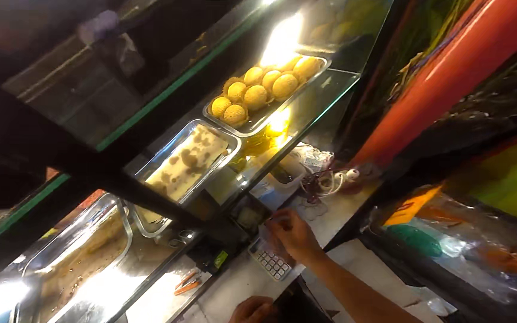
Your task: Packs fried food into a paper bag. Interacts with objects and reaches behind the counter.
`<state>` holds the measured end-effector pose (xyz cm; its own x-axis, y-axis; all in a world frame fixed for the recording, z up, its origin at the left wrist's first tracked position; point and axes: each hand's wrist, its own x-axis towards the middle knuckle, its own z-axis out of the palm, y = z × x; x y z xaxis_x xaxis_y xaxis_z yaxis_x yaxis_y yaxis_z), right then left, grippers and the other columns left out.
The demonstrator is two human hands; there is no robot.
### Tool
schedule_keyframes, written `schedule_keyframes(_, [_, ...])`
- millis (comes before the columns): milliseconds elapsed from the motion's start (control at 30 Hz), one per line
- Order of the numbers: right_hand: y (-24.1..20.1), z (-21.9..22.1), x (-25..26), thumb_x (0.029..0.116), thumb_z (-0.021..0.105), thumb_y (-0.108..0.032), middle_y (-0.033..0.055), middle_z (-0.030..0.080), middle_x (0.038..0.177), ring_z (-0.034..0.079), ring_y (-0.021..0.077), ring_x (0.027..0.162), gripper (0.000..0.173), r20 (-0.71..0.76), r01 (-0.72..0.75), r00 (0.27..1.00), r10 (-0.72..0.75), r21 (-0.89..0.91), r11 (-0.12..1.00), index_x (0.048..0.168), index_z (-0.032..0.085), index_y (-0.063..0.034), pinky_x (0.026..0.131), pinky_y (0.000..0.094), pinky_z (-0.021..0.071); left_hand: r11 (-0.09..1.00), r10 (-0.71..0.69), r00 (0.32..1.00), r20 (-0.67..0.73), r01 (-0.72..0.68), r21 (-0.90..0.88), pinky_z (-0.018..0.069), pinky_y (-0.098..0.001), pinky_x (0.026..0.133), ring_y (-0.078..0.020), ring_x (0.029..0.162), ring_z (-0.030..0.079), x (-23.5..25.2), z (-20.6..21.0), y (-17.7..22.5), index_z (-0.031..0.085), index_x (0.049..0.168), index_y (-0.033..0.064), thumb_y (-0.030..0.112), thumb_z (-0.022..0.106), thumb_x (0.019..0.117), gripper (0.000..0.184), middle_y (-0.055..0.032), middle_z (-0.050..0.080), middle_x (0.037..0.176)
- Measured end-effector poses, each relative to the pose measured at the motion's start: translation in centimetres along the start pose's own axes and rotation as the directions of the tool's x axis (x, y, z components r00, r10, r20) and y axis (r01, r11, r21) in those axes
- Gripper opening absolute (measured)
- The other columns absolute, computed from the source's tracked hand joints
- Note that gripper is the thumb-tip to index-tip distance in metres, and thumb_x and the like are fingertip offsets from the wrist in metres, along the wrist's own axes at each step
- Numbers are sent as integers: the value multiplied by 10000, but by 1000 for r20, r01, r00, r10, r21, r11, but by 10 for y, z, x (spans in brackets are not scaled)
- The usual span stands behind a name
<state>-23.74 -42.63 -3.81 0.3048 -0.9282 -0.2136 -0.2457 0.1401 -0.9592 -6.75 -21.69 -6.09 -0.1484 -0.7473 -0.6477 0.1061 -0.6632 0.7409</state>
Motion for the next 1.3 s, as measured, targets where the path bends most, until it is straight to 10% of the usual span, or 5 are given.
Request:
schedule_keyframes(233, [-6,37,82,1003,630,-369,234,656,1210,648,422,1125,448,72,211,974,-215,-643,737,1298,641,-32,949,603,541,927,7,996,92,-41,373,599,-400,915,-201,1069,711,75,44,76,608,1362,74,395,588,1036,458,-94,714,1216])
schedule_keyframes(600, [29,69,112,966,609,-77,155,676,1253,574,367,1278,251,563,619,778,-280,-609,496,1199,703,-56,1044,545,489,870,-17,1000,-16,23,493,570,-392,953,-195,1088,687,115,46,83,581,1367,42,390,649,987,519,-124,679,1256])
schedule_keyframes(933, [-27,47,128,1069,524,-247,192,712,983,711,312,899,310,286,27,957,46,-248,968,1124,689,9,836,526,584,832,264,843,-469,47,553,434,-455,1152,-263,1374,521,157,15,131,314,1581,63,339,696,970,772,-175,506,1512])
schedule_keyframes(1067, [-6,49,126,1062,527,-260,34,555,628,468,105,463,287,348,-251,919,184,157,955,950,646,-25,444,276,411,869,255,937,-237,-115,480,495,-402,1100,-207,1265,612,141,11,114,591,1402,41,305,637,1007,477,-134,628,1382])
schedule_keyframes(1300, [9,-38,37,1033,604,-390,58,721,838,688,168,643,345,265,-145,941,210,-245,959,1142,686,-73,611,369,610,995,14,986,-165,2,97,608,-438,927,-244,1057,729,30,9,19,618,1338,10,213,588,1044,358,-120,725,1219])
